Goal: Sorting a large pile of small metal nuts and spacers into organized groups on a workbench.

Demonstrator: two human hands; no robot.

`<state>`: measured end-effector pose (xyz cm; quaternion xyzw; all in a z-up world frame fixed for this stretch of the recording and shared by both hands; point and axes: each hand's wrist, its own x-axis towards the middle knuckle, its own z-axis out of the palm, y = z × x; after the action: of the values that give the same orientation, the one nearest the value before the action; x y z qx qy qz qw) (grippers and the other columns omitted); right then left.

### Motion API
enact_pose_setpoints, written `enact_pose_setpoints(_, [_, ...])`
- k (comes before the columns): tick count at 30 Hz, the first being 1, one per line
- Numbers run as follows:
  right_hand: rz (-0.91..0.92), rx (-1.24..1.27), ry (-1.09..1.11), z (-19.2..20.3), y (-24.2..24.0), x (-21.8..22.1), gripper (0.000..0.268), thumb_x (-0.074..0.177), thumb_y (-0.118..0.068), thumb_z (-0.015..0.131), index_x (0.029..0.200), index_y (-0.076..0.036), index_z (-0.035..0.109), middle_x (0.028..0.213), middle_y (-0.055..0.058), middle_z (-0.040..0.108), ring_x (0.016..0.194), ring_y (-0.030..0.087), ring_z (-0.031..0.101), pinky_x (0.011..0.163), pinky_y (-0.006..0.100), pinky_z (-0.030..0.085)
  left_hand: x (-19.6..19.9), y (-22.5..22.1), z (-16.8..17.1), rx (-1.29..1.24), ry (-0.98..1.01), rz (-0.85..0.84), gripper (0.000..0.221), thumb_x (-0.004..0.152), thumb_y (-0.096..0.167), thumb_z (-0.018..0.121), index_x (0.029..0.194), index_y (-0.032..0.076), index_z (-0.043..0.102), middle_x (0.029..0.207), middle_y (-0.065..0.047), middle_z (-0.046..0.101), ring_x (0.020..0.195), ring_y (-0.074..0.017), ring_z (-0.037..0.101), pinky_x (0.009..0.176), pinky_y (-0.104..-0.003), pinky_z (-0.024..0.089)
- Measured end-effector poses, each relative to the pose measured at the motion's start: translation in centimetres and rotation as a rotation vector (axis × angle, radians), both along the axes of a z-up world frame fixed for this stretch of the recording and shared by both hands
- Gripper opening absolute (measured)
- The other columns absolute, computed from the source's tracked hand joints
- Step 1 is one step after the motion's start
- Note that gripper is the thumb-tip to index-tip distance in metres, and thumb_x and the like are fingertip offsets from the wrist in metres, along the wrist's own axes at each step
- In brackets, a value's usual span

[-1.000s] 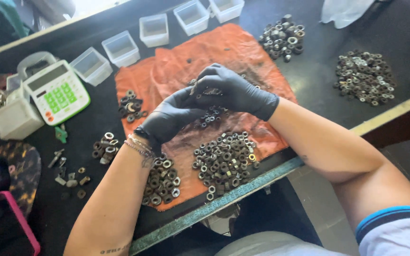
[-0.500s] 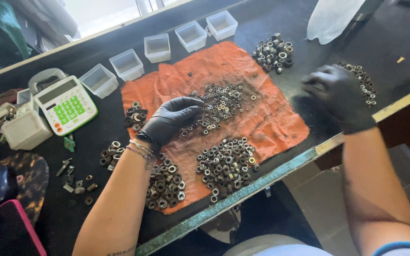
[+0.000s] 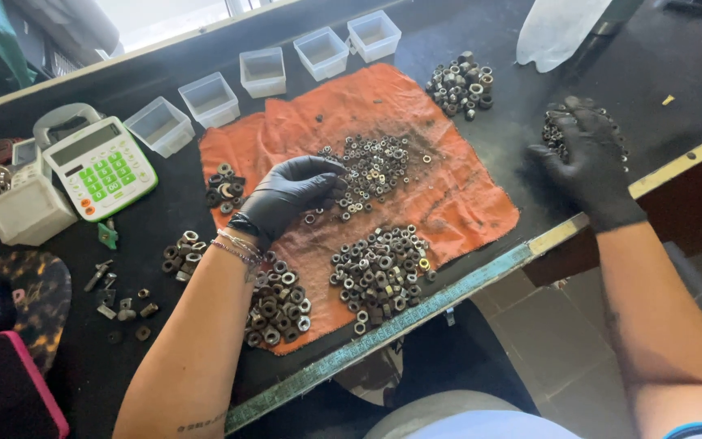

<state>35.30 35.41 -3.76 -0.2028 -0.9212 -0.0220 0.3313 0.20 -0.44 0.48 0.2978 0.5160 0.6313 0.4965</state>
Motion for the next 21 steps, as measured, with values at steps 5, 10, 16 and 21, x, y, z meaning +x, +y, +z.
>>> enact_pose_setpoints(5, [-0.204, 0.136, -0.297, -1.4, 1.5, -1.5, 0.052, 0.110, -0.047, 0.046, 0.146, -0.017, 0.067, 0.160, 0.014, 0.058, 0.146, 0.036, 0.050, 0.121, 0.052, 0.027, 0.2, 0.2, -0.6, -0.010, 0.100, -0.019, 0.023, 0.091, 0.010, 0.076, 0.113, 0.003, 0.074, 0.099, -0.009, 0.078, 0.085, -0.0138, 0.075, 0.074, -0.023, 0.062])
enact_pose_setpoints(10, [-0.271, 0.288, -0.288, -3.8, 3.3, -0.5, 0.050, 0.110, -0.051, 0.054, 0.142, -0.018, 0.074, 0.153, 0.015, 0.067, 0.137, 0.038, 0.059, 0.117, 0.050, 0.037, 0.9, -0.2, 0.9, -0.021, 0.150, -0.035, 0.028, 0.084, 0.008, 0.080, 0.111, 0.001, 0.074, 0.100, -0.012, 0.078, 0.089, -0.0192, 0.076, 0.082, -0.029, 0.066])
enact_pose_setpoints(16, [0.067, 0.301, -0.119, 3.3, -7.7, -4.4, 0.043, 0.108, -0.034, 0.069, 0.138, -0.005, 0.077, 0.138, 0.016, 0.075, 0.125, 0.036, 0.067, 0.119, 0.046, 0.042, 0.4, 0.4, -0.9, 0.085, 0.116, -0.117, 0.031, 0.082, 0.005, 0.083, 0.111, 0.003, 0.077, 0.101, -0.010, 0.079, 0.089, -0.0157, 0.075, 0.079, -0.028, 0.065])
enact_pose_setpoints(21, [0.401, 0.099, -0.067, 7.4, -18.0, -9.0, 0.032, 0.098, -0.021, 0.077, 0.129, -0.012, 0.074, 0.127, 0.012, 0.072, 0.117, 0.034, 0.065, 0.109, 0.050, 0.043, 0.4, 1.2, -2.1, 0.120, 0.032, -0.164, 0.037, 0.079, -0.005, 0.082, 0.115, 0.002, 0.076, 0.102, -0.012, 0.079, 0.093, -0.0195, 0.077, 0.079, -0.028, 0.065])
